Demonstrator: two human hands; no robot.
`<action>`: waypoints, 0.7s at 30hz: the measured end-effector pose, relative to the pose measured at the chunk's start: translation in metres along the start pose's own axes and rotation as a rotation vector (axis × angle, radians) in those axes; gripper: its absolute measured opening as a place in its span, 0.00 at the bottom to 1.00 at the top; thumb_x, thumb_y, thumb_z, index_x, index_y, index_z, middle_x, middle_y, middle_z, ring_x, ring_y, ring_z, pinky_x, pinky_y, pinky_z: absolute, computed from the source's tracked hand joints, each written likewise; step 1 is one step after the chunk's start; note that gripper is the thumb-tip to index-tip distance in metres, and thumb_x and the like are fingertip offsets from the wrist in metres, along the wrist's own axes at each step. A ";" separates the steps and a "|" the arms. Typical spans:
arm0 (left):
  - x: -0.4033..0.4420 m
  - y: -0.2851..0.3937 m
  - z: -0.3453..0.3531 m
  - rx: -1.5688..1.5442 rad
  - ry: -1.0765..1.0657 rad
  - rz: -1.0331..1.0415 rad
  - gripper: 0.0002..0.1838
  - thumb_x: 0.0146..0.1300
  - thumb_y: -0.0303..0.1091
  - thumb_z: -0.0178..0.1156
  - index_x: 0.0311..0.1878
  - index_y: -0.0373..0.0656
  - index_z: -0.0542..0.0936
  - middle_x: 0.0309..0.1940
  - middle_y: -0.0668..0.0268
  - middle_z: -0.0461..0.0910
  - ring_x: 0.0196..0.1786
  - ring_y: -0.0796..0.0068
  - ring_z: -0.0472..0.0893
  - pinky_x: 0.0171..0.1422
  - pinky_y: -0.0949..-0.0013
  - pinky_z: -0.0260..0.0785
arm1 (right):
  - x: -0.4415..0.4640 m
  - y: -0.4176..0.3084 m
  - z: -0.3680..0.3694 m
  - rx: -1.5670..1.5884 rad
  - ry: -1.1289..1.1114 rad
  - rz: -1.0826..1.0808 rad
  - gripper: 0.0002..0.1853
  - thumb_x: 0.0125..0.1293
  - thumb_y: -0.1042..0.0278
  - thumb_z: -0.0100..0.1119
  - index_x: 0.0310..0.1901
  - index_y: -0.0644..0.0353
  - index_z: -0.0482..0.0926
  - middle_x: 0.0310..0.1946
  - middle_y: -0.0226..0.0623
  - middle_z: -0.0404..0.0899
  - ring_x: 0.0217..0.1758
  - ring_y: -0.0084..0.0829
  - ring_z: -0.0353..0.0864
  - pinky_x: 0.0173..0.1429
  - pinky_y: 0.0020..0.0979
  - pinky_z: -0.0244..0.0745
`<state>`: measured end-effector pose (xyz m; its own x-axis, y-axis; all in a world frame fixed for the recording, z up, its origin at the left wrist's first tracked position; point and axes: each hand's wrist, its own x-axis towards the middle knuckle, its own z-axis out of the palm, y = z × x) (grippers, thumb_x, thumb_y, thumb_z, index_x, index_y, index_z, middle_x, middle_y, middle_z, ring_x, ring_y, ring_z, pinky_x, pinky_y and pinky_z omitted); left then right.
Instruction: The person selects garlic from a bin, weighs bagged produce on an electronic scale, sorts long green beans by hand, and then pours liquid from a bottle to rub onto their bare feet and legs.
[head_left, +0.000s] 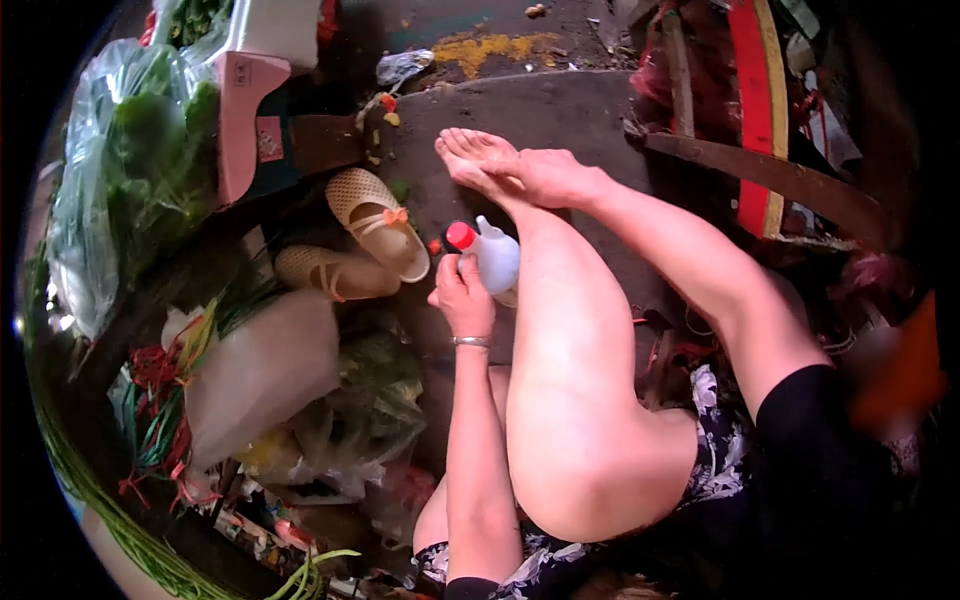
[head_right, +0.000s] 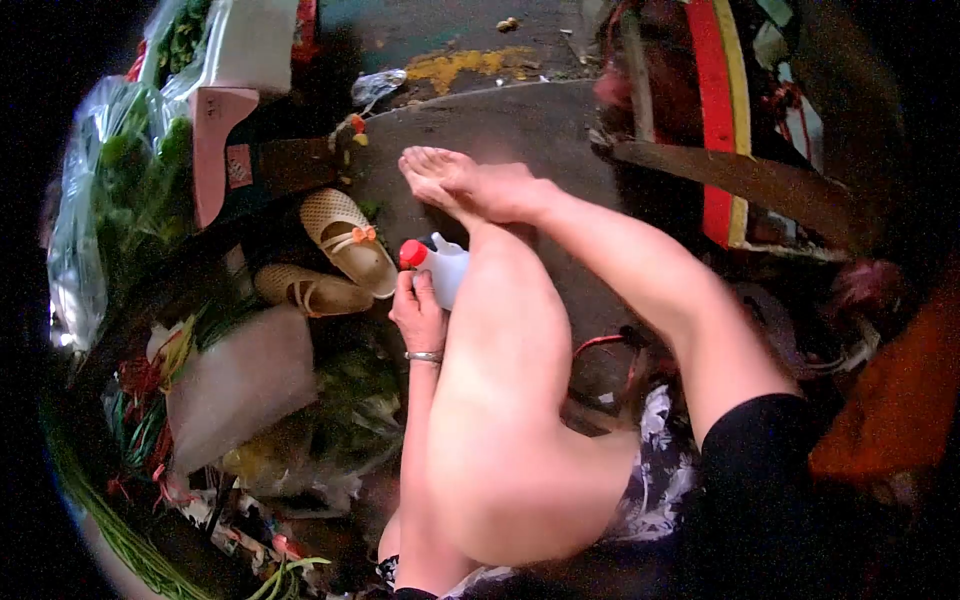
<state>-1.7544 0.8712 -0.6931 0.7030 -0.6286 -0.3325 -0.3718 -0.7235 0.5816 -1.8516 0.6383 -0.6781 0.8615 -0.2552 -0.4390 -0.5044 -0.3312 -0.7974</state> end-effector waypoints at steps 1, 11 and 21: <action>0.000 -0.001 0.000 -0.017 0.008 -0.020 0.12 0.67 0.41 0.53 0.37 0.41 0.74 0.30 0.56 0.76 0.35 0.55 0.75 0.43 0.57 0.60 | 0.004 0.020 0.000 0.022 -0.086 0.002 0.28 0.70 0.54 0.46 0.69 0.53 0.60 0.62 0.47 0.69 0.64 0.43 0.69 0.64 0.36 0.65; 0.001 0.002 -0.003 -0.060 0.063 0.012 0.12 0.66 0.41 0.54 0.37 0.40 0.75 0.28 0.57 0.77 0.31 0.58 0.75 0.42 0.59 0.62 | -0.136 0.144 0.075 0.121 0.377 0.176 0.25 0.54 0.83 0.40 0.56 0.61 0.71 0.46 0.46 0.74 0.52 0.41 0.75 0.55 0.37 0.69; -0.001 -0.008 -0.001 -0.054 0.105 0.062 0.12 0.67 0.39 0.55 0.39 0.39 0.75 0.27 0.55 0.76 0.30 0.62 0.76 0.40 0.61 0.66 | -0.194 0.162 0.136 -0.046 0.449 0.424 0.15 0.64 0.68 0.59 0.49 0.61 0.68 0.44 0.50 0.73 0.49 0.50 0.74 0.50 0.43 0.70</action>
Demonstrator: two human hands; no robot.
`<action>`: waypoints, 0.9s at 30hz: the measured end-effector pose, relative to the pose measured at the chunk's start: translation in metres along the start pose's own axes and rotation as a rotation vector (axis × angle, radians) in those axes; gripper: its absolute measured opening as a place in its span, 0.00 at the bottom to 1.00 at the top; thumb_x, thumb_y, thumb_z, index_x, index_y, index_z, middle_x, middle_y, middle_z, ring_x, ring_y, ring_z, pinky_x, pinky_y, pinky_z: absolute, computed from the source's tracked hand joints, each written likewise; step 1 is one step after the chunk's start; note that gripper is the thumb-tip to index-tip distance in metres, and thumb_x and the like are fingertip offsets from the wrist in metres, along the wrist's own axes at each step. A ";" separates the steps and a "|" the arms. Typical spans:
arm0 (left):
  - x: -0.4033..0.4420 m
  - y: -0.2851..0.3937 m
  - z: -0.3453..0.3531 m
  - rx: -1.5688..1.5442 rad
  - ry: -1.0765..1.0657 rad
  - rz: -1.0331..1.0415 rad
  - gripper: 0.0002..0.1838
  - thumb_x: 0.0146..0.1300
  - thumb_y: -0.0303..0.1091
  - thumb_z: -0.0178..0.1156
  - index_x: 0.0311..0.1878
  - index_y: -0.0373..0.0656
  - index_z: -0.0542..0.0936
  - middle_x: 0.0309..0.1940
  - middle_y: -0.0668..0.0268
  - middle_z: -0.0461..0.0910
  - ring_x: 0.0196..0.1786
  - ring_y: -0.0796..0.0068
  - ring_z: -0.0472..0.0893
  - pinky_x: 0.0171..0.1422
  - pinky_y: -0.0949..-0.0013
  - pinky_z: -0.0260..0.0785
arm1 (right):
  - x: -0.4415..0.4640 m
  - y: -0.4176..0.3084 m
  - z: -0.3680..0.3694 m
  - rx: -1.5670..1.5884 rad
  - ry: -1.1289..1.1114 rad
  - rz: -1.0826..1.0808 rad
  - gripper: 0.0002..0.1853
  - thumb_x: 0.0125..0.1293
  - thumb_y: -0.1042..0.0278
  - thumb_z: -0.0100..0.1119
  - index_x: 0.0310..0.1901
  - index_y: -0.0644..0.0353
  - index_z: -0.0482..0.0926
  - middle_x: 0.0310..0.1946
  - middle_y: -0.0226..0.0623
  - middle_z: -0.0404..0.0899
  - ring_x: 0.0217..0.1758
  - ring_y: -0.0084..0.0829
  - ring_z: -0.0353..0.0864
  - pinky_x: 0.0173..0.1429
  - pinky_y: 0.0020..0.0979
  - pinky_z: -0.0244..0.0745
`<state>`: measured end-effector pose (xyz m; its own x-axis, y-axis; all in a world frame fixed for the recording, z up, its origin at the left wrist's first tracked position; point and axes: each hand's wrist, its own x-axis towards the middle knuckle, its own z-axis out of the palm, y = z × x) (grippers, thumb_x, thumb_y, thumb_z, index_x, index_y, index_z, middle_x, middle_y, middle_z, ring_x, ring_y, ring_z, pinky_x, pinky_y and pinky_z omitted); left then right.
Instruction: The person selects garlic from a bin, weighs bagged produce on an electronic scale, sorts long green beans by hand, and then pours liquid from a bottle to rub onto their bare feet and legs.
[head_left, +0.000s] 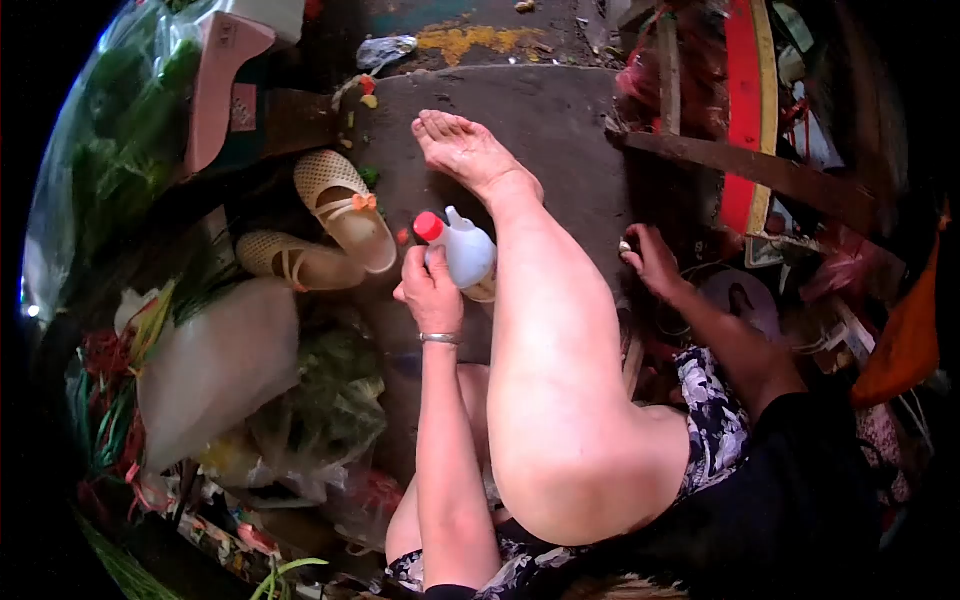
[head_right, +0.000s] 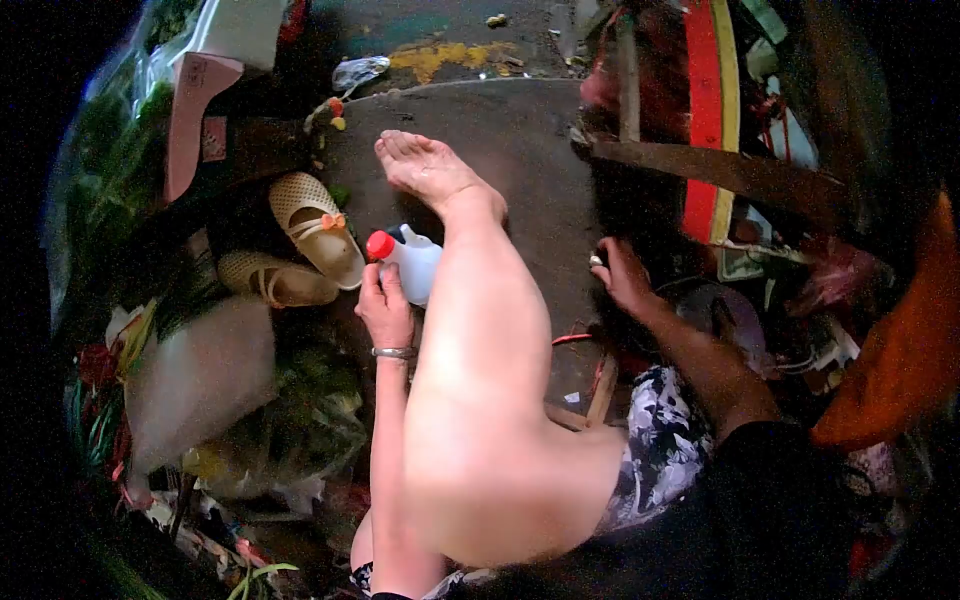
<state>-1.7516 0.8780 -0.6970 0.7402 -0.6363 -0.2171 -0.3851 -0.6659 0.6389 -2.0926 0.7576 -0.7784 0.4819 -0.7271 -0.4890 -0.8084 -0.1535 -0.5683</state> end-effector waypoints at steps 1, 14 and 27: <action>0.000 0.001 -0.001 0.019 0.013 0.030 0.12 0.66 0.38 0.56 0.41 0.38 0.76 0.25 0.53 0.77 0.27 0.67 0.76 0.36 0.65 0.70 | 0.000 0.004 0.006 -0.014 0.011 -0.027 0.17 0.64 0.66 0.60 0.50 0.60 0.68 0.43 0.50 0.73 0.49 0.50 0.74 0.49 0.43 0.70; -0.001 0.000 0.002 0.070 0.058 0.099 0.12 0.68 0.39 0.54 0.36 0.39 0.74 0.26 0.53 0.77 0.28 0.58 0.78 0.36 0.62 0.69 | 0.081 -0.084 -0.009 0.453 0.162 -0.033 0.10 0.63 0.71 0.59 0.44 0.64 0.74 0.36 0.36 0.77 0.37 0.24 0.77 0.42 0.26 0.73; -0.003 0.001 -0.001 0.056 -0.087 -0.038 0.10 0.67 0.39 0.53 0.45 0.44 0.76 0.38 0.61 0.77 0.46 0.59 0.75 0.52 0.59 0.55 | 0.189 -0.201 0.034 0.275 0.192 -0.434 0.10 0.61 0.68 0.59 0.42 0.60 0.75 0.36 0.43 0.74 0.41 0.44 0.76 0.45 0.38 0.73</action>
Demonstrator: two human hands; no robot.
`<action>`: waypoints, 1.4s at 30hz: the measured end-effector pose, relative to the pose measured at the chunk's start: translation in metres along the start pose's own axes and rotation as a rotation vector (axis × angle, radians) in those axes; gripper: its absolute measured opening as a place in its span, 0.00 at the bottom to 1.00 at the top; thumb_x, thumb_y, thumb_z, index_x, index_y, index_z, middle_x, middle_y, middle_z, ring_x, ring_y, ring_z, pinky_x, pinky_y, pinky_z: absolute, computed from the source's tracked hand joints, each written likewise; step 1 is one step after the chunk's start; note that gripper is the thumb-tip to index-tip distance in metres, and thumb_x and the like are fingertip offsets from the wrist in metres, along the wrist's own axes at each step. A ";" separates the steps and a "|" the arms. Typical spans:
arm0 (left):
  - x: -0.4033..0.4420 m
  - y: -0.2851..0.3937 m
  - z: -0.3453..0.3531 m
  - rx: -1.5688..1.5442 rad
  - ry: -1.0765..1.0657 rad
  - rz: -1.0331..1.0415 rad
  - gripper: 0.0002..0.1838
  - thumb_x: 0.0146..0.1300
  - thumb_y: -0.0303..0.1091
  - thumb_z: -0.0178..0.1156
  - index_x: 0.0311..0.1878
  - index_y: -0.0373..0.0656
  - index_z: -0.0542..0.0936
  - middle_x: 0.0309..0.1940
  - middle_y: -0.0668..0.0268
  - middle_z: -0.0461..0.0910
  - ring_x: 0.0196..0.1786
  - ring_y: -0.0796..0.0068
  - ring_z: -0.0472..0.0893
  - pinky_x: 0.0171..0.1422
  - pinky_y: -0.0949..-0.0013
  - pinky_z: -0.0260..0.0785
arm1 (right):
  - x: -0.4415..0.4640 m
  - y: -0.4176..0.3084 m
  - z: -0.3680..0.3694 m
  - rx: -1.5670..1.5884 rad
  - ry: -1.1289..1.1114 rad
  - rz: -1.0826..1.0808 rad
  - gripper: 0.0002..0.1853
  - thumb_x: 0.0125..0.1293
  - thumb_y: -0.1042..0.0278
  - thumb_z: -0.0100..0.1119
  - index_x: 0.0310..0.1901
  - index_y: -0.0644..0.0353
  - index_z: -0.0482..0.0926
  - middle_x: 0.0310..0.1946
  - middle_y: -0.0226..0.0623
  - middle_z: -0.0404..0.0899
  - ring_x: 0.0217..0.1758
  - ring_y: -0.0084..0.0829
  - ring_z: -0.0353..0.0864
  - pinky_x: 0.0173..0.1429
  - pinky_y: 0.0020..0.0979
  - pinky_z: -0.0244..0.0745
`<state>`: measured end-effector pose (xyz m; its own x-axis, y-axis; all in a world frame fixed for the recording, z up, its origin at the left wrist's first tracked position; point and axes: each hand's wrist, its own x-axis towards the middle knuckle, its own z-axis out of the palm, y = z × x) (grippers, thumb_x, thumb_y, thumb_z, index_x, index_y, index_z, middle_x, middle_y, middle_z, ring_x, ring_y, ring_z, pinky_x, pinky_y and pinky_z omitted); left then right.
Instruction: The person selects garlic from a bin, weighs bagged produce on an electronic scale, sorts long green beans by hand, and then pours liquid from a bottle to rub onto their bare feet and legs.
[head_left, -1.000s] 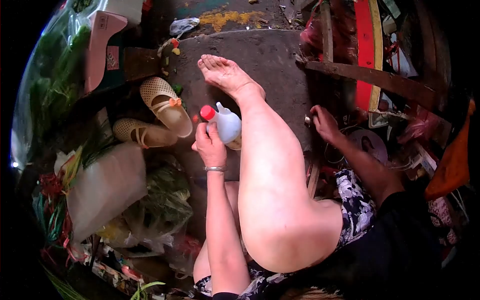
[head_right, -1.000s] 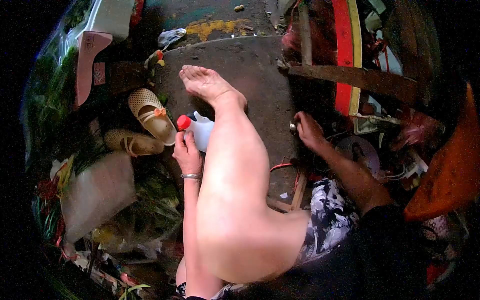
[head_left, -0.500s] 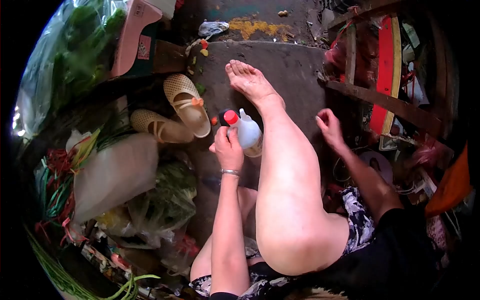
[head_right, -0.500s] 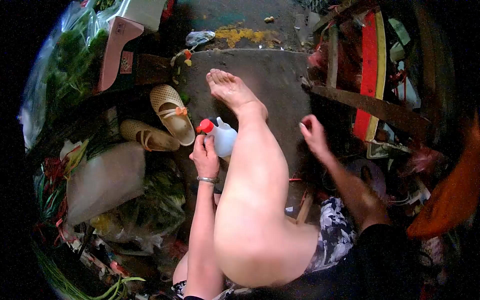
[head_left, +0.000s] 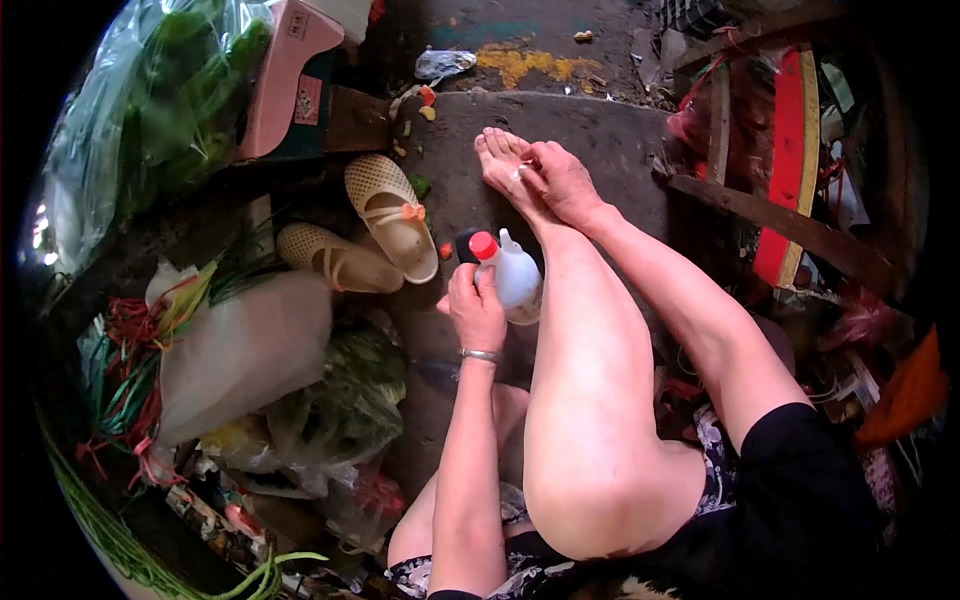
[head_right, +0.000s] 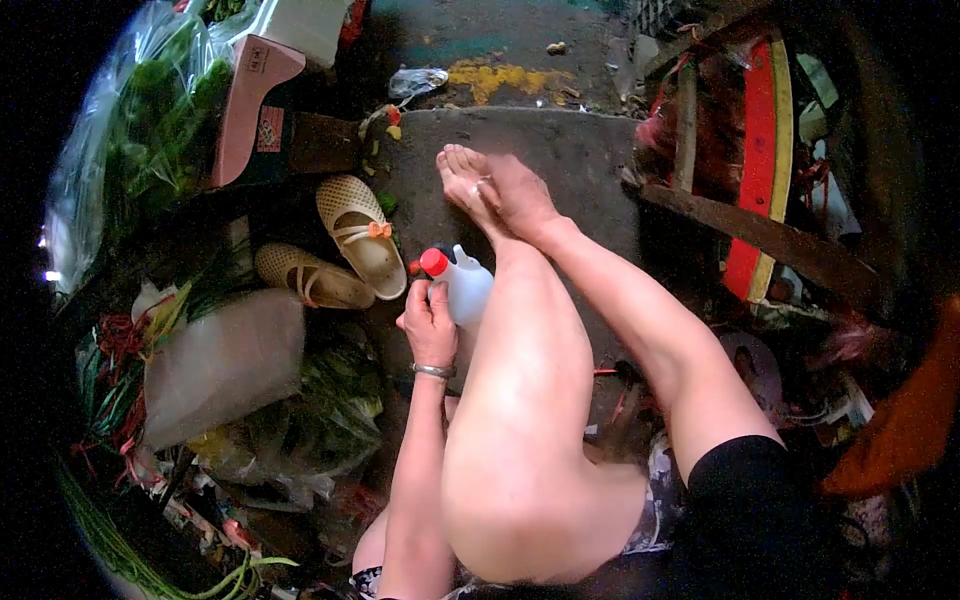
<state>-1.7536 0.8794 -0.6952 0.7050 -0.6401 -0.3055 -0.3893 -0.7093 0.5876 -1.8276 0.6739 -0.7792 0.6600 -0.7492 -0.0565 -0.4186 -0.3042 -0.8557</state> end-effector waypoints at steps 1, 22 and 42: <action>0.000 -0.001 0.000 -0.009 -0.010 -0.008 0.10 0.67 0.39 0.53 0.45 0.44 0.76 0.38 0.61 0.77 0.46 0.59 0.75 0.52 0.59 0.55 | 0.000 0.001 0.001 -0.045 -0.003 -0.023 0.09 0.61 0.68 0.59 0.41 0.61 0.75 0.35 0.44 0.74 0.41 0.44 0.76 0.44 0.39 0.73; -0.006 0.007 0.001 -0.016 0.030 0.004 0.08 0.66 0.37 0.53 0.41 0.43 0.74 0.37 0.62 0.76 0.46 0.59 0.74 0.51 0.59 0.55 | 0.021 -0.004 0.004 -0.082 -0.081 -0.056 0.05 0.59 0.73 0.58 0.34 0.64 0.73 0.32 0.48 0.72 0.37 0.50 0.74 0.40 0.42 0.70; -0.007 0.013 0.001 0.063 0.112 0.057 0.12 0.67 0.41 0.52 0.39 0.42 0.76 0.33 0.57 0.78 0.39 0.56 0.76 0.47 0.61 0.60 | 0.033 -0.006 0.015 -0.047 -0.012 0.040 0.06 0.60 0.71 0.57 0.35 0.63 0.75 0.33 0.49 0.74 0.39 0.51 0.75 0.43 0.43 0.71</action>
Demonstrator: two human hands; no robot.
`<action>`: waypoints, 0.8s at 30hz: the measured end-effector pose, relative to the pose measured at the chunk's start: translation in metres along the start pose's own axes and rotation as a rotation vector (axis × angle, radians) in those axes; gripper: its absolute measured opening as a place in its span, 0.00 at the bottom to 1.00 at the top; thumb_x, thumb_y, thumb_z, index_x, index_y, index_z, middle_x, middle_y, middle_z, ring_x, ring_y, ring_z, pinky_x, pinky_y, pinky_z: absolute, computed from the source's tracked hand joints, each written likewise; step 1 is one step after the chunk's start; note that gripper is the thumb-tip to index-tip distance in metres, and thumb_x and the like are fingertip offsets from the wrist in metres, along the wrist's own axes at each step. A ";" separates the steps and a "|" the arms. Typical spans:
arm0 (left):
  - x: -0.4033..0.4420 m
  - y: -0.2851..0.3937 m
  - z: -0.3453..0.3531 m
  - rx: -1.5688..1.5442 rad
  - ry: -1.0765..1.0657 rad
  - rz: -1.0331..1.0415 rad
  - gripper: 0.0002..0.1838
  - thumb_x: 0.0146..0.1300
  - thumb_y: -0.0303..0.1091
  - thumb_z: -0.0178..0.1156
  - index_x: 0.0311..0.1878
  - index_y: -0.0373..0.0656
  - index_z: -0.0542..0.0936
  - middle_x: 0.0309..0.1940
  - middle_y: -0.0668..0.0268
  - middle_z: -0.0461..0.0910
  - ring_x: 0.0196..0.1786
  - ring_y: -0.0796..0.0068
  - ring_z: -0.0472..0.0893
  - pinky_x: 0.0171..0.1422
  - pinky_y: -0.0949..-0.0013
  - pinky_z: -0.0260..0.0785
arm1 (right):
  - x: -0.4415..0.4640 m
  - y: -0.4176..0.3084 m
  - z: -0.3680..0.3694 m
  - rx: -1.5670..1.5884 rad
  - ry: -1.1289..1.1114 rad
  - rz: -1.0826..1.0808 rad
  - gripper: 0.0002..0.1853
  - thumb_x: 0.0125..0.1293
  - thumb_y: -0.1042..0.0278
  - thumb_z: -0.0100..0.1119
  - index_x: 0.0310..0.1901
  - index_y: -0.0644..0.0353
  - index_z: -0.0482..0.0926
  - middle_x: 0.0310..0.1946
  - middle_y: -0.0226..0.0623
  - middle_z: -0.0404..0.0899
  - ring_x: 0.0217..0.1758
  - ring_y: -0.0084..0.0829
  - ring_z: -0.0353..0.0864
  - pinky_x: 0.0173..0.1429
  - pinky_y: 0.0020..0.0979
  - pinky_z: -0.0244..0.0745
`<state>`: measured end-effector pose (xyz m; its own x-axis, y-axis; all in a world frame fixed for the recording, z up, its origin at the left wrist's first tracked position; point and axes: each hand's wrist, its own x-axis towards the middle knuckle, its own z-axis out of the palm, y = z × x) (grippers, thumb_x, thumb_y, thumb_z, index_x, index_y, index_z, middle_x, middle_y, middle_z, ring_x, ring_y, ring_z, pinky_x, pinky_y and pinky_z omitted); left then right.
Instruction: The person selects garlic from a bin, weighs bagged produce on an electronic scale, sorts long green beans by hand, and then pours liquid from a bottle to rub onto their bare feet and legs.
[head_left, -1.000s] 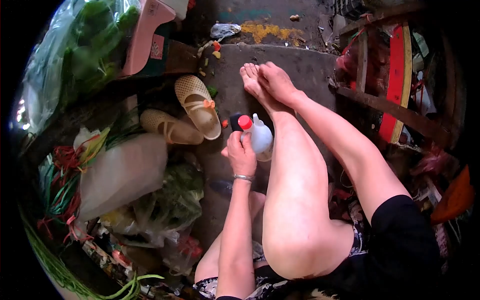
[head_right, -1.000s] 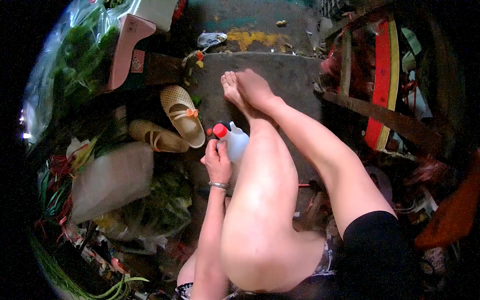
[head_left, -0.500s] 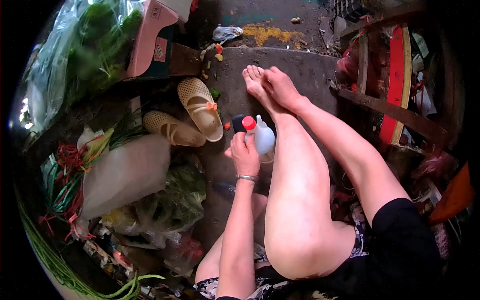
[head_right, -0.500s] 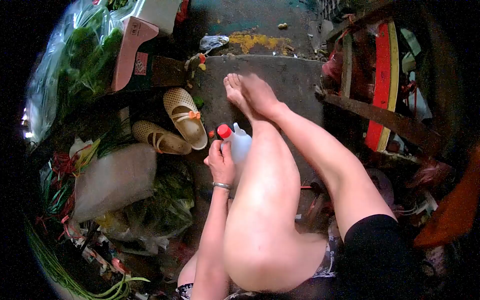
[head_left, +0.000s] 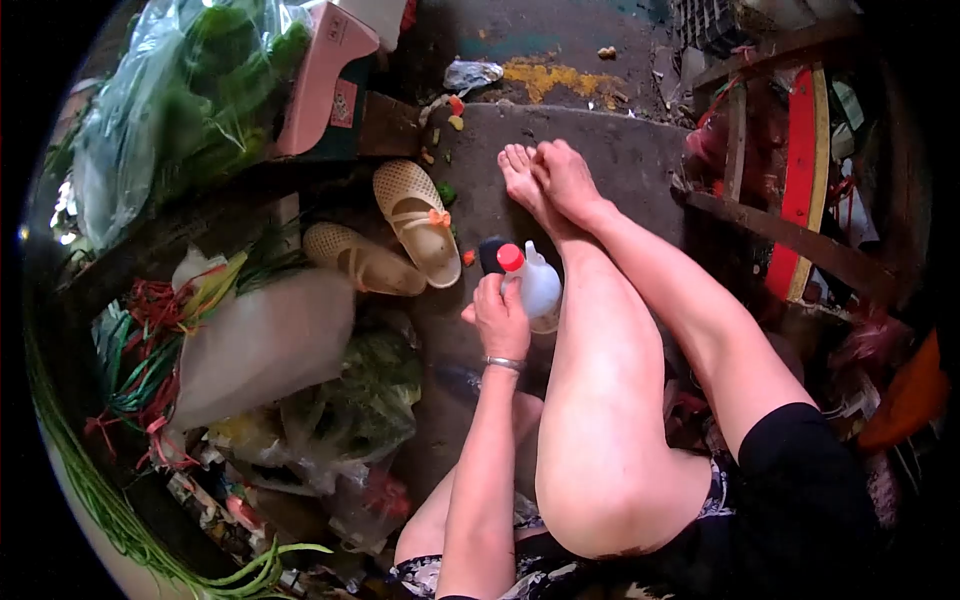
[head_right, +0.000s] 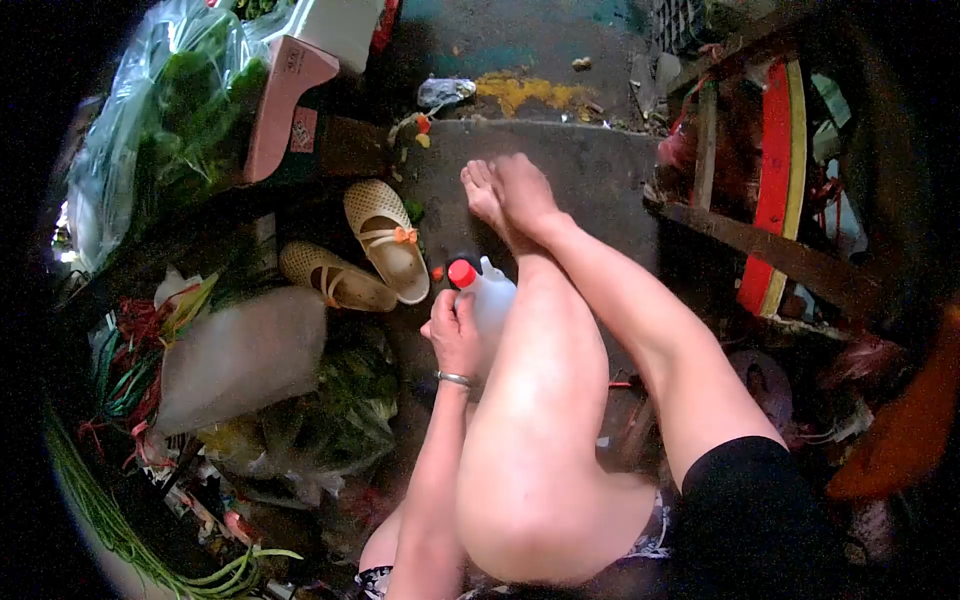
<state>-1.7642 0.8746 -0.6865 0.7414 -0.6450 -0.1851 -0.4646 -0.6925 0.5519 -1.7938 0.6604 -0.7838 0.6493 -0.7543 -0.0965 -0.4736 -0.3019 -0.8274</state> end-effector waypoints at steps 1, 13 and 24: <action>0.000 0.000 0.001 -0.003 -0.004 -0.007 0.12 0.66 0.40 0.52 0.39 0.41 0.76 0.33 0.56 0.78 0.39 0.56 0.76 0.47 0.60 0.60 | -0.006 0.004 -0.001 0.001 -0.026 -0.031 0.06 0.60 0.71 0.58 0.35 0.63 0.74 0.33 0.49 0.74 0.39 0.50 0.75 0.43 0.43 0.71; 0.001 -0.011 0.015 0.064 -0.054 -0.052 0.11 0.65 0.38 0.51 0.45 0.44 0.74 0.43 0.59 0.77 0.50 0.57 0.74 0.54 0.54 0.57 | -0.005 0.015 -0.011 0.111 -0.128 -0.095 0.03 0.57 0.77 0.54 0.31 0.65 0.71 0.32 0.51 0.71 0.37 0.53 0.70 0.40 0.43 0.67; 0.024 0.004 0.009 -0.005 0.002 0.047 0.15 0.69 0.40 0.47 0.31 0.40 0.70 0.30 0.51 0.74 0.36 0.50 0.74 0.42 0.50 0.62 | -0.006 0.017 -0.014 0.102 -0.094 -0.177 0.06 0.58 0.74 0.58 0.34 0.64 0.72 0.32 0.49 0.73 0.37 0.48 0.73 0.42 0.41 0.70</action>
<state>-1.7531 0.8536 -0.6960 0.7197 -0.6762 -0.1578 -0.4963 -0.6599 0.5642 -1.8143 0.6518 -0.7891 0.7721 -0.6354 0.0082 -0.2873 -0.3606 -0.8874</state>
